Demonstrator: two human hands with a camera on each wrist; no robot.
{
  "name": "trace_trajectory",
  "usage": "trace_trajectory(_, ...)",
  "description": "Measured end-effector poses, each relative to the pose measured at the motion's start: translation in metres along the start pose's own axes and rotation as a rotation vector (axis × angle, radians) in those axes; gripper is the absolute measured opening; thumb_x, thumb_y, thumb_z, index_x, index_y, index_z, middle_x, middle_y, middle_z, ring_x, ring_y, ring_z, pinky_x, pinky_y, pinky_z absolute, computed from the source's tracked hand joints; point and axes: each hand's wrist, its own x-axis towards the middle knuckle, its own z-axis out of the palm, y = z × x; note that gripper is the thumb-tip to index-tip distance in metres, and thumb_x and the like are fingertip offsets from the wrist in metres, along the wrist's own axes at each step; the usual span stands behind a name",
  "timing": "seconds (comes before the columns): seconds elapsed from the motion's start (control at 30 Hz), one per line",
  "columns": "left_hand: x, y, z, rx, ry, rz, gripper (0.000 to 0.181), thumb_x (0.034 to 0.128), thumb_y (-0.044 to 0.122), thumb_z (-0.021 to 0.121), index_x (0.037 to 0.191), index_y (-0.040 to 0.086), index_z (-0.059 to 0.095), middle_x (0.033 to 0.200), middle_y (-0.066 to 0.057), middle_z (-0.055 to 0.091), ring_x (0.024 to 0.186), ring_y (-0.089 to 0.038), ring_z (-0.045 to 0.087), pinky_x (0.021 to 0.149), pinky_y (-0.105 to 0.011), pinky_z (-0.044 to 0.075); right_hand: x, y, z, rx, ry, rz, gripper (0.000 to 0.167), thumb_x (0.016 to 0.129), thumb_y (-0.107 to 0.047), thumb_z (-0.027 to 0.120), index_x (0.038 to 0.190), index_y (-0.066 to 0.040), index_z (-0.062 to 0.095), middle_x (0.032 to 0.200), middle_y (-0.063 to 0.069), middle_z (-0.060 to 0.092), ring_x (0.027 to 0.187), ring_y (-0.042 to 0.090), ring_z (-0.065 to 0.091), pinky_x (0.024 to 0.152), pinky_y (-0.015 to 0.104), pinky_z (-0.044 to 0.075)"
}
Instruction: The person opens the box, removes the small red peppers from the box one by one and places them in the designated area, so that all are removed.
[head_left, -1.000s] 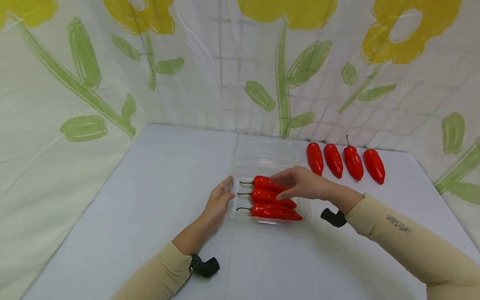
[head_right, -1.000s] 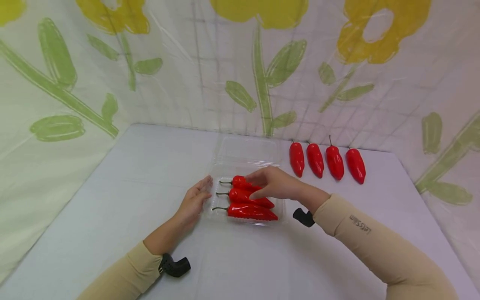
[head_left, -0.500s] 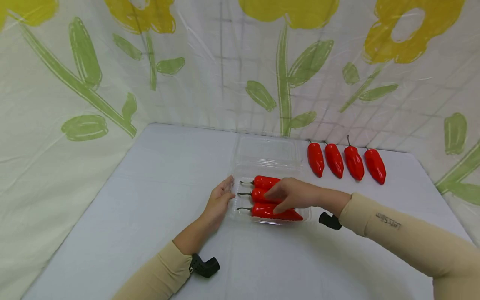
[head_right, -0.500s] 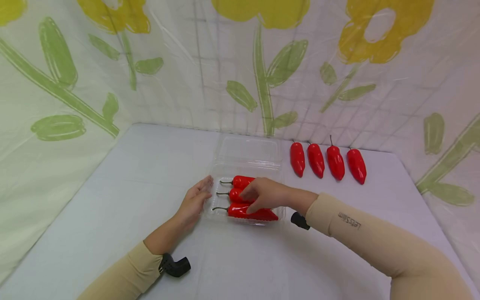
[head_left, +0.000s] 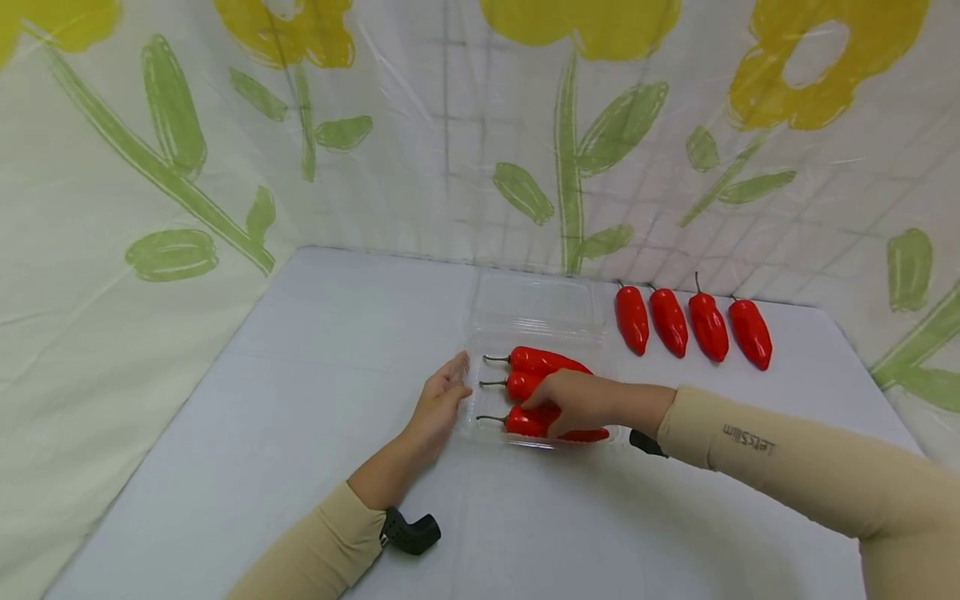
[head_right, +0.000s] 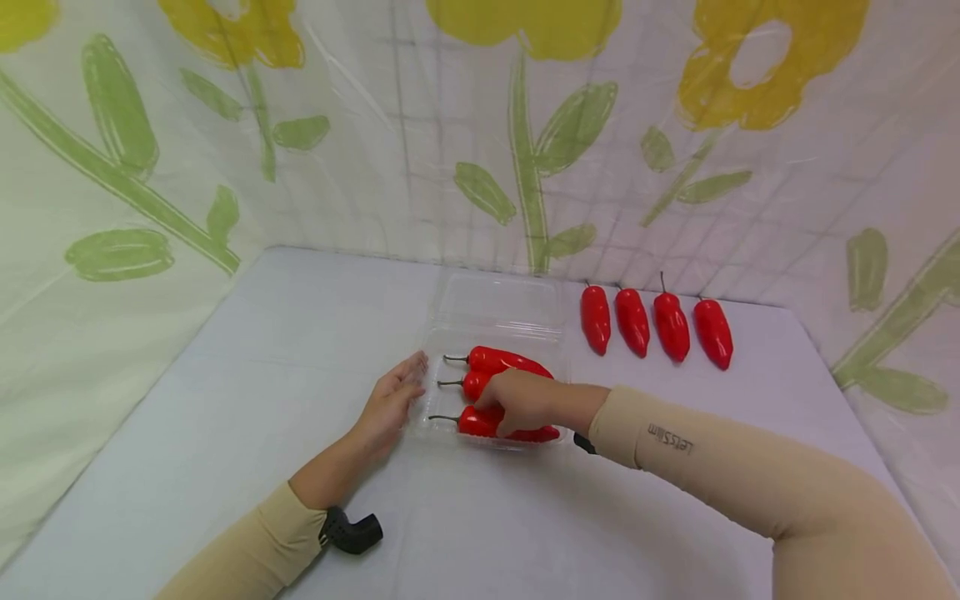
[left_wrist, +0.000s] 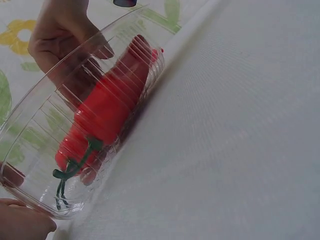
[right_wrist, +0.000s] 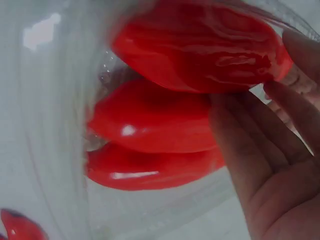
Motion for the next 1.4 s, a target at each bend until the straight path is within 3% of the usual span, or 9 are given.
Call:
trace_trajectory(0.3, 0.0, -0.002, 0.001, 0.007, 0.001, -0.003, 0.064, 0.0815, -0.01, 0.033, 0.143, -0.012, 0.017, 0.153, -0.024, 0.014, 0.144, -0.031, 0.009, 0.118, -0.043, 0.008, 0.01, 0.0, 0.003, -0.132, -0.096, 0.032, 0.06, 0.07, -0.011, 0.079, 0.126, -0.021, 0.059, 0.113, 0.0, 0.06, 0.114, 0.02, 0.047, 0.077, 0.035, 0.056)
trace_trajectory(0.6, 0.001, 0.0, 0.003, 0.018, 0.008, -0.005, 0.063, 0.0817, -0.01, 0.033, 0.143, -0.012, 0.019, 0.153, -0.023, 0.016, 0.144, -0.031, 0.01, 0.118, -0.044, 0.008, 0.014, -0.001, 0.004, -0.129, -0.163, 0.074, 0.064, 0.07, -0.015, 0.079, 0.129, -0.024, 0.055, 0.119, -0.001, 0.056, 0.12, 0.021, 0.042, 0.078, 0.036, 0.055)
trace_trajectory(0.93, -0.001, 0.0, 0.002, 0.016, 0.008, -0.004, 0.061, 0.0834, -0.01, 0.032, 0.143, -0.012, 0.018, 0.153, -0.023, 0.016, 0.144, -0.031, 0.011, 0.118, -0.044, 0.009, 0.014, 0.001, 0.007, -0.192, -0.159, 0.01, 0.071, 0.073, -0.018, 0.077, 0.137, -0.026, 0.047, 0.126, -0.001, 0.053, 0.124, 0.021, 0.04, 0.082, 0.037, 0.055)
trace_trajectory(1.07, -0.002, 0.001, 0.002, 0.016, 0.006, 0.005, 0.062, 0.0829, -0.011, 0.032, 0.143, -0.013, 0.018, 0.153, -0.023, 0.015, 0.144, -0.031, 0.01, 0.118, -0.043, 0.009, 0.01, 0.004, 0.007, -0.196, -0.148, -0.073, 0.064, 0.08, -0.02, 0.071, 0.139, -0.027, 0.045, 0.127, -0.003, 0.053, 0.123, 0.019, 0.041, 0.083, 0.033, 0.054)
trace_trajectory(1.2, -0.002, 0.001, 0.002, 0.023, 0.019, 0.007, 0.061, 0.0826, -0.01, 0.033, 0.142, -0.013, 0.019, 0.153, -0.024, 0.016, 0.144, -0.032, 0.011, 0.118, -0.043, 0.009, 0.006, 0.009, 0.007, -0.154, -0.128, -0.169, 0.057, 0.086, -0.02, 0.064, 0.139, -0.026, 0.045, 0.13, -0.005, 0.052, 0.125, 0.017, 0.039, 0.086, 0.031, 0.053)
trace_trajectory(1.4, -0.001, 0.001, 0.001, 0.038, 0.029, -0.005, 0.062, 0.0825, -0.01, 0.034, 0.142, -0.013, 0.019, 0.153, -0.023, 0.016, 0.144, -0.031, 0.011, 0.118, -0.043, 0.009, -0.007, 0.017, 0.004, 0.013, -0.104, -0.19, 0.059, 0.088, -0.02, 0.061, 0.143, -0.024, 0.039, 0.136, -0.004, 0.047, 0.128, 0.019, 0.036, 0.087, 0.031, 0.052)
